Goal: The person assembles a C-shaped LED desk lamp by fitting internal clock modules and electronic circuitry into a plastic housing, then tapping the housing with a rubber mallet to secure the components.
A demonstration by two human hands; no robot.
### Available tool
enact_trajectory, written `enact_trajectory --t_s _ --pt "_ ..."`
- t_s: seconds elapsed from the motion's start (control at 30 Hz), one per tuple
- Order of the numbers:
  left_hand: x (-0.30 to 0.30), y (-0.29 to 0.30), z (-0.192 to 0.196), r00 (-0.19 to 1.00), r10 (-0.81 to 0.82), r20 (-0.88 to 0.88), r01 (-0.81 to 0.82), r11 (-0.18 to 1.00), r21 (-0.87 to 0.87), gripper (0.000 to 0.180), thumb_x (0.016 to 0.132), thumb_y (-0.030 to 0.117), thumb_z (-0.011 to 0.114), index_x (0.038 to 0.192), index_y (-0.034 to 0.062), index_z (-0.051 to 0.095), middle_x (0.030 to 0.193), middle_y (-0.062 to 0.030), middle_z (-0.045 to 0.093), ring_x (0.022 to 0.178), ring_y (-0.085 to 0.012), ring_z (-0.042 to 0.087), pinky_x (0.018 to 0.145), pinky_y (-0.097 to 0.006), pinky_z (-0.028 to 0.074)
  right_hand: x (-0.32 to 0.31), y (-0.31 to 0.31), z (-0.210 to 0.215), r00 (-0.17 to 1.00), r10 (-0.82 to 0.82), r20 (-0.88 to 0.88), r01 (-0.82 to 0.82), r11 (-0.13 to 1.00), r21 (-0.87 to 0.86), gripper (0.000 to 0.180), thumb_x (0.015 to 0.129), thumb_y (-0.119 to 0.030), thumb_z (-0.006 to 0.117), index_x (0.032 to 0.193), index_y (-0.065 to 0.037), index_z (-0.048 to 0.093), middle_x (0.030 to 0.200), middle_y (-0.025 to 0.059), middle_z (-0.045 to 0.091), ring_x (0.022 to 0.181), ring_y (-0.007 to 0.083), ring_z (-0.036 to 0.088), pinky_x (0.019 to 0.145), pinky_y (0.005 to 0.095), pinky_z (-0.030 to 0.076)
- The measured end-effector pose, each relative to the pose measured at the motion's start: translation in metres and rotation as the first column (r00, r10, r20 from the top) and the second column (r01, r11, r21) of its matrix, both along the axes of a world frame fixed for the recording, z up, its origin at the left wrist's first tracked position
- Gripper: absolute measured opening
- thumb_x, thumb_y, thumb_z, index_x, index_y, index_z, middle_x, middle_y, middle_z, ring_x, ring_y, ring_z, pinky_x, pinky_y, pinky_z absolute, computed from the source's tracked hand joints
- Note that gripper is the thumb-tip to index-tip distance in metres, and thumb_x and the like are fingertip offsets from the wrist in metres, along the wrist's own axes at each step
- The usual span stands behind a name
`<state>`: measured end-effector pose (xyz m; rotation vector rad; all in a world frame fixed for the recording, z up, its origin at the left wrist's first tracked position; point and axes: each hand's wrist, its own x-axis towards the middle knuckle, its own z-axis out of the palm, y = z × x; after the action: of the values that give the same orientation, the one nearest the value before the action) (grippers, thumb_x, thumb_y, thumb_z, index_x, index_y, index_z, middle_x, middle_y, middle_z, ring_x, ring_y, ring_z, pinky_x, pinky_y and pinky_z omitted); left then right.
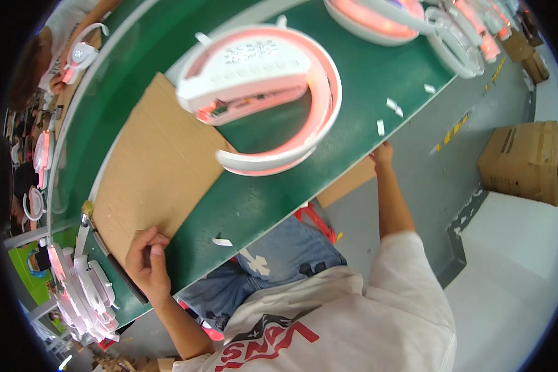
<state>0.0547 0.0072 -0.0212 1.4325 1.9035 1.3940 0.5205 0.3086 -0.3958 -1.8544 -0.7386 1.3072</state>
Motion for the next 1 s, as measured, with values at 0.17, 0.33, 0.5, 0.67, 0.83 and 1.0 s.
enact_trajectory --t_s 0.17,0.33,0.5,0.67,0.83,1.0 --pt "0.011 0.005 0.010 0.990 0.022 -0.137 -0.028 0.999 -0.038 0.022 0.085 -0.005 0.066 0.107 -0.0021 0.069 0.085 -0.0101 0.065 0.076 -0.0190 0.062 0.064 -0.027 0.047 -0.018 -0.060 0.209 0.988 -0.115 0.105 0.030 0.802 0.596 0.021 0.097 -0.005 0.057 0.112 0.005 0.066 0.099 0.0091 0.068 0.086 0.0148 0.065 0.078 0.0283 0.053" --pt "0.013 0.010 0.019 0.971 -0.047 -0.234 0.034 0.998 -0.058 0.020 0.083 -0.001 0.070 0.103 -0.0008 0.071 0.085 -0.0122 0.065 0.079 -0.0265 0.062 0.068 -0.035 0.050 -0.100 -0.068 0.369 0.922 0.276 0.272 -0.386 0.585 0.713 0.023 0.099 -0.011 0.060 0.118 0.001 0.065 0.102 0.0074 0.066 0.091 0.0139 0.064 0.079 0.0264 0.051" --pt "0.013 0.031 0.038 0.975 -0.126 -0.183 0.106 0.988 -0.112 0.024 0.088 0.007 0.070 0.111 -0.0008 0.069 0.095 -0.0155 0.070 0.090 -0.0318 0.067 0.082 -0.039 0.053 -0.167 -0.031 0.416 0.698 0.592 0.404 -0.716 0.583 0.384 0.052 0.095 -0.034 0.064 0.137 -0.004 0.054 0.107 0.0089 0.067 0.090 0.0159 0.065 0.068 0.0275 0.052" --pt "0.008 0.105 0.050 0.967 -0.131 -0.219 0.123 0.991 -0.050 0.066 0.091 0.015 0.070 0.150 0.0062 0.043 0.126 -0.0224 0.065 0.114 -0.0359 0.066 0.096 -0.042 0.052 -0.188 -0.019 0.422 0.591 0.684 0.428 -0.807 0.504 0.308 0.066 0.087 -0.034 0.066 0.143 -0.004 0.049 0.113 0.0117 0.068 0.087 0.0165 0.065 0.057 0.0300 0.052" --pt "0.033 0.164 0.032 0.946 -0.325 -0.013 0.326 0.944 0.046 0.080 0.087 0.009 0.072 0.157 0.0139 0.035 0.141 -0.0244 0.055 0.116 -0.0366 0.063 0.098 -0.042 0.051 -0.191 -0.028 0.418 0.563 0.531 0.633 -0.824 0.420 0.380 0.065 0.084 -0.026 0.065 0.142 -0.001 0.051 0.123 0.0249 0.066 0.109 0.0347 0.067 0.092 0.0403 0.053" --pt "0.031 0.143 0.036 0.953 -0.290 -0.086 0.300 0.944 0.135 0.069 0.085 0.005 0.074 0.149 0.0156 0.049 0.137 -0.0189 0.060 0.109 -0.0321 0.066 0.089 -0.039 0.054 -0.197 -0.063 0.448 0.588 0.435 0.682 -0.809 0.328 0.488 0.058 0.084 -0.019 0.063 0.138 0.000 0.054 0.126 0.0255 0.065 0.117 0.0388 0.063 0.101 0.0405 0.048"
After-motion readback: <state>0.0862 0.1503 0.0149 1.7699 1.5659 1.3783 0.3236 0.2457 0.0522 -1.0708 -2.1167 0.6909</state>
